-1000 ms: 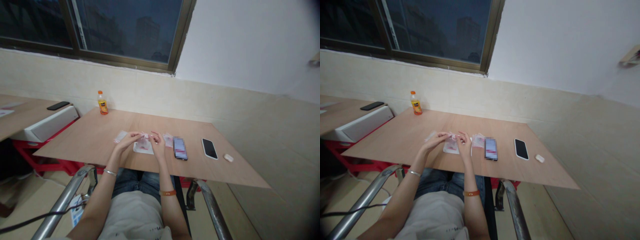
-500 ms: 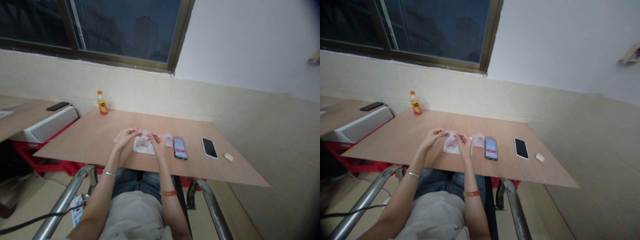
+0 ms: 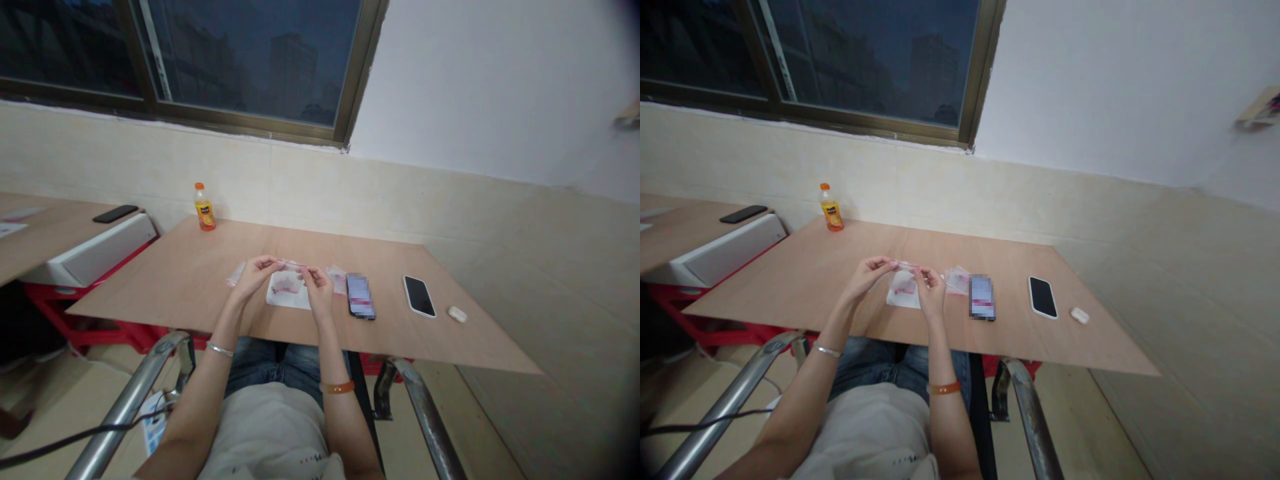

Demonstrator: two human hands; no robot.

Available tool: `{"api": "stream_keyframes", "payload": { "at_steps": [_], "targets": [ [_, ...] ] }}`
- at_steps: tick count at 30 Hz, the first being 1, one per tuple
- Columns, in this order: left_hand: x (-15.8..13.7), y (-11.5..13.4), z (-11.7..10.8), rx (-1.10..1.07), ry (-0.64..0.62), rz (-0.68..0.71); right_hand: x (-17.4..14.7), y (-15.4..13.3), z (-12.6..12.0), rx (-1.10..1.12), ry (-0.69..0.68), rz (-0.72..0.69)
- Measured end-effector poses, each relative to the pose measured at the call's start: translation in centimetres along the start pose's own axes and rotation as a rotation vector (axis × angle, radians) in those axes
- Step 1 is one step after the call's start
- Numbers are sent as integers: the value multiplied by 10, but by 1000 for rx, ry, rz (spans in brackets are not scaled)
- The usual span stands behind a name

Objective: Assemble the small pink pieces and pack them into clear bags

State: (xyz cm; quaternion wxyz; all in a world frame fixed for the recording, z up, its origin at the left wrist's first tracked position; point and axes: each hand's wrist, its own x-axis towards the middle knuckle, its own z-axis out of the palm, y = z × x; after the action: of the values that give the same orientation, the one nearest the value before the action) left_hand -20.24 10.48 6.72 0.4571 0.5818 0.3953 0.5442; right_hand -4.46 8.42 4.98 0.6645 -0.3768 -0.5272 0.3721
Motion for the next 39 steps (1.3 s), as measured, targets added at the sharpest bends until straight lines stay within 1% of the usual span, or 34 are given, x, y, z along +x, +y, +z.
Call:
{"api": "stream_keyframes", "payload": {
  "at_steps": [2,6,10,16,22,25,28,33,39],
  "targets": [
    [-1,3,2,-17,-1,-15,0,-1,0,6,6,18],
    [-4,9,5,-48,-45,-27,0,-1,1,46,-5,52],
    [-6,11,7,-36,-62,-15,-1,3,4,42,-26,49],
    [-4,7,8,32,-21,28,-1,7,4,-2,-20,45],
    [-3,5,10,74,-17,77,-1,4,4,-13,-18,25],
    [-4,10,11,75,-20,60,-1,4,4,-11,-21,20],
    [-4,12,12,45,-51,34,0,6,3,-27,-23,19],
    [-3,9,11,61,-94,14,0,6,2,-66,-48,21],
    [-1,3,12,105,-90,39,-1,2,3,-116,-33,8]
  ]
}}
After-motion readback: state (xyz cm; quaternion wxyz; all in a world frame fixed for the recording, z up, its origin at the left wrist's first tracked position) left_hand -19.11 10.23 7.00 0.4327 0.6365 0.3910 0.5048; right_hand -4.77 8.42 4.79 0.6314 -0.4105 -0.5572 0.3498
